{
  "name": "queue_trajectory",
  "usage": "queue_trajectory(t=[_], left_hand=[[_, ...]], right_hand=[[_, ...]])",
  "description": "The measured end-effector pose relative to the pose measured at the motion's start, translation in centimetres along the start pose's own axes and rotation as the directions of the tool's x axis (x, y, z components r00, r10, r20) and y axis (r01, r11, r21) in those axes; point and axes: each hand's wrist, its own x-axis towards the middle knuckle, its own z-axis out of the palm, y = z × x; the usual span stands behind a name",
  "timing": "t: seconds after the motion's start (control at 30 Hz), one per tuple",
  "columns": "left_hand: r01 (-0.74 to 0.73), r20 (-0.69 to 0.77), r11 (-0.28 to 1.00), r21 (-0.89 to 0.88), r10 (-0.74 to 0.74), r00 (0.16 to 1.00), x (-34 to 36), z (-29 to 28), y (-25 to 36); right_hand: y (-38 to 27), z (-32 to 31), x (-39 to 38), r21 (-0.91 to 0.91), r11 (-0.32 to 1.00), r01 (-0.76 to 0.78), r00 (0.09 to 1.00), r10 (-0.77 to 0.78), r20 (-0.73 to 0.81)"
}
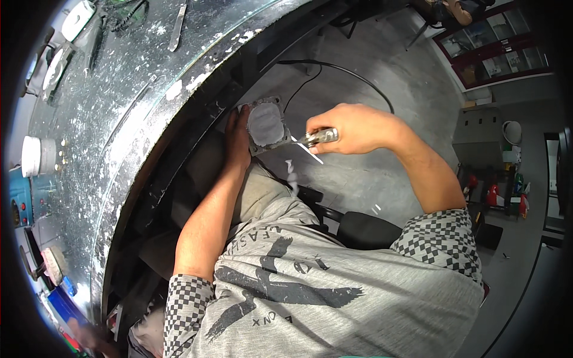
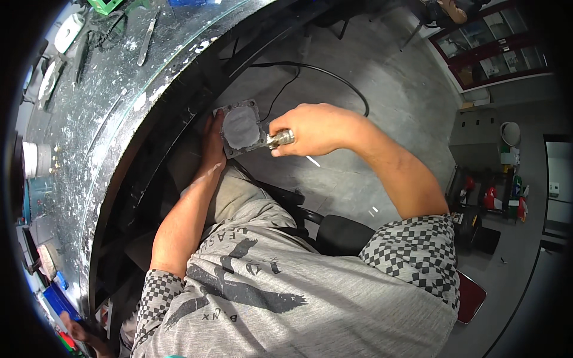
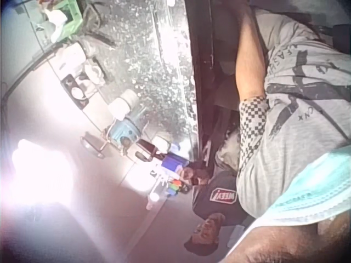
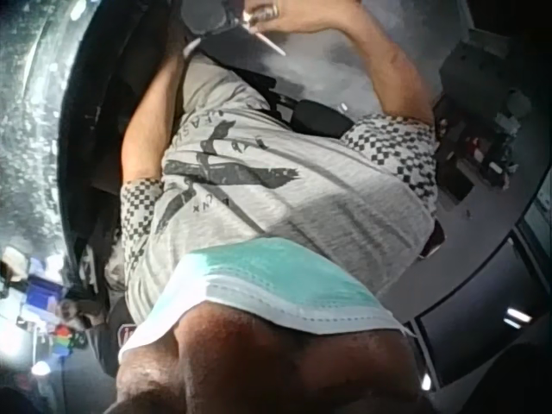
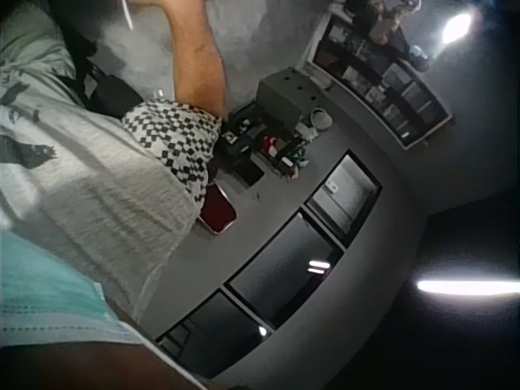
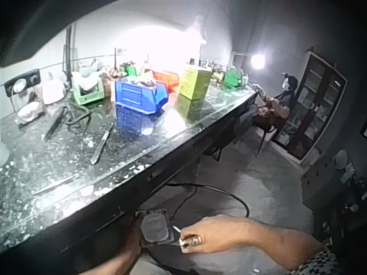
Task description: The person applies and smooths white material inside a metal dental flask using a metal tool and then holds a dental handpiece while handling small white dental components on a laboratory bench.
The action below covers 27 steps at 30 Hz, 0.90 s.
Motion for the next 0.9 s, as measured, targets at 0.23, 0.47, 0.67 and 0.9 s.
queue_trajectory(t=[0.23,0.47,0.67,0.9], left_hand=[[-0.028,-0.023,1.000,-0.006,0.028,0.999,-0.5,0.1,0.3],[0.043,-0.043,0.999,-0.014,-0.043,0.998,-1.1,0.5,1.6],[0.075,0.006,0.992,-0.104,-0.075,0.997,-1.2,0.6,1.8],[0.065,0.012,0.991,-0.115,-0.064,0.998,-0.5,-0.2,0.8]], right_hand=[[-1.7,1.9,2.2,-0.019,0.998,0.064,0.998,-0.064,-0.021],[-2.2,2.4,3.1,-0.010,0.997,0.073,0.993,-0.073,-0.089],[-2.2,2.3,3.5,0.057,0.993,0.106,0.981,-0.095,-0.169],[-1.4,1.6,4.3,0.118,0.989,0.088,0.948,-0.047,-0.315]])
